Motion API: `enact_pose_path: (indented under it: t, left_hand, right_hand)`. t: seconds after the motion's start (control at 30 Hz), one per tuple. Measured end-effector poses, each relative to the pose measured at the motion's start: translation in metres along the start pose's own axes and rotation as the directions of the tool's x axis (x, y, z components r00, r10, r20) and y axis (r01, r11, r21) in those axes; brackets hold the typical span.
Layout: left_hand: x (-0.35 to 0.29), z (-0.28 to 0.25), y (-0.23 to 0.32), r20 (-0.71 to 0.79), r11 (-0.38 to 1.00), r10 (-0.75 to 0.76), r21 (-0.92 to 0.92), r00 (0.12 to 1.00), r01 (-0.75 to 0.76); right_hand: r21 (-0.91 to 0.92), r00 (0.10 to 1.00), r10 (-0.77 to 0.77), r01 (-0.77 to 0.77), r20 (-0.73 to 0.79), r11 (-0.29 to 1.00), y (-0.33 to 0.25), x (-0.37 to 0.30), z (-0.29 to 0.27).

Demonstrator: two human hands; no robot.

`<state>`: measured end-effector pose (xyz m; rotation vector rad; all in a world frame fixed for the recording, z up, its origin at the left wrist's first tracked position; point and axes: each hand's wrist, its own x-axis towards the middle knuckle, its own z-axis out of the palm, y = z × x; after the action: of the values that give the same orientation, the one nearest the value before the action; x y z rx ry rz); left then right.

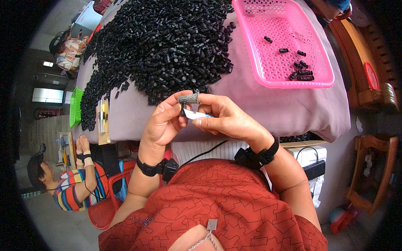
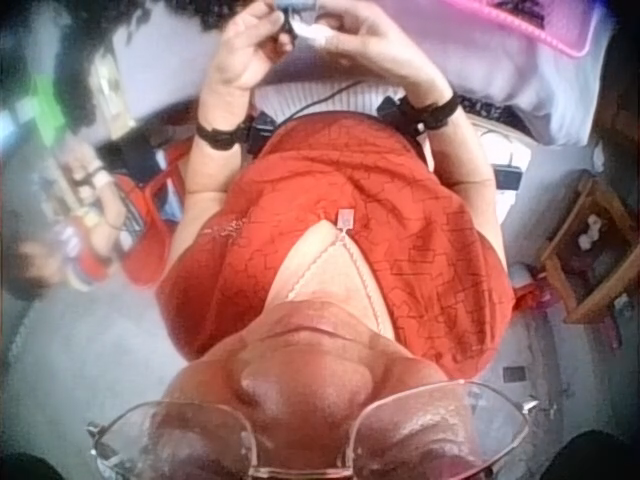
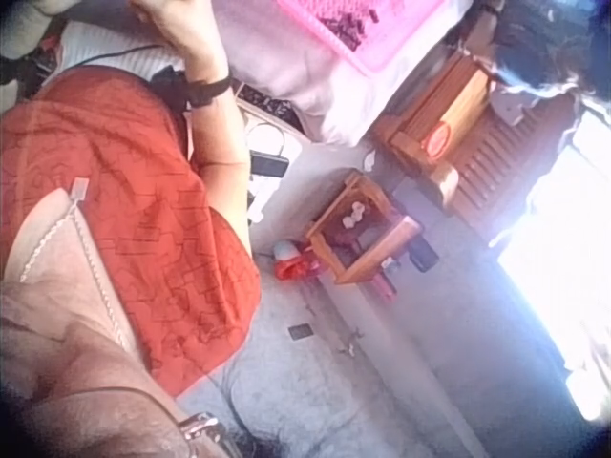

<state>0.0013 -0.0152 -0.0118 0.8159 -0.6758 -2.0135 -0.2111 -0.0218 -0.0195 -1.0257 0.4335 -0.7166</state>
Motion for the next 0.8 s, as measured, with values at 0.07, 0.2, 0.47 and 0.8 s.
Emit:
enact_pose_path:
  t: [0.07, 0.2, 0.47, 0.8]
  left_hand:
    - [0.0003, -0.0025, -0.0011, 0.015, 1.000, 0.002, -0.009, 1.000, -0.002]
    - [-0.0005, -0.0003, -0.0029, 0.044, 1.000, 0.004, -0.018, 0.999, -0.003]
    - [0.0004, -0.0032, -0.0043, 0.041, 0.999, 0.011, -0.040, 0.999, -0.010]
    - [-0.0003, 0.0025, -0.0049, 0.050, 1.000, 0.015, -0.023, 0.999, -0.014]
  right_hand:
    - [0.006, 1.000, -0.001, 0.001, -0.003, 1.000, 0.0006, -0.0001, 0.0005]
    - [0.046, 0.999, 0.014, -0.013, -0.029, 0.999, 0.0019, 0.0026, 0.0000]
    - [-0.005, 1.000, 0.009, -0.009, 0.021, 1.000, -0.0015, -0.0017, 0.0032]
    - [0.035, 1.000, 0.010, -0.011, 0.016, 0.999, -0.0009, -0.0005, 0.0005]
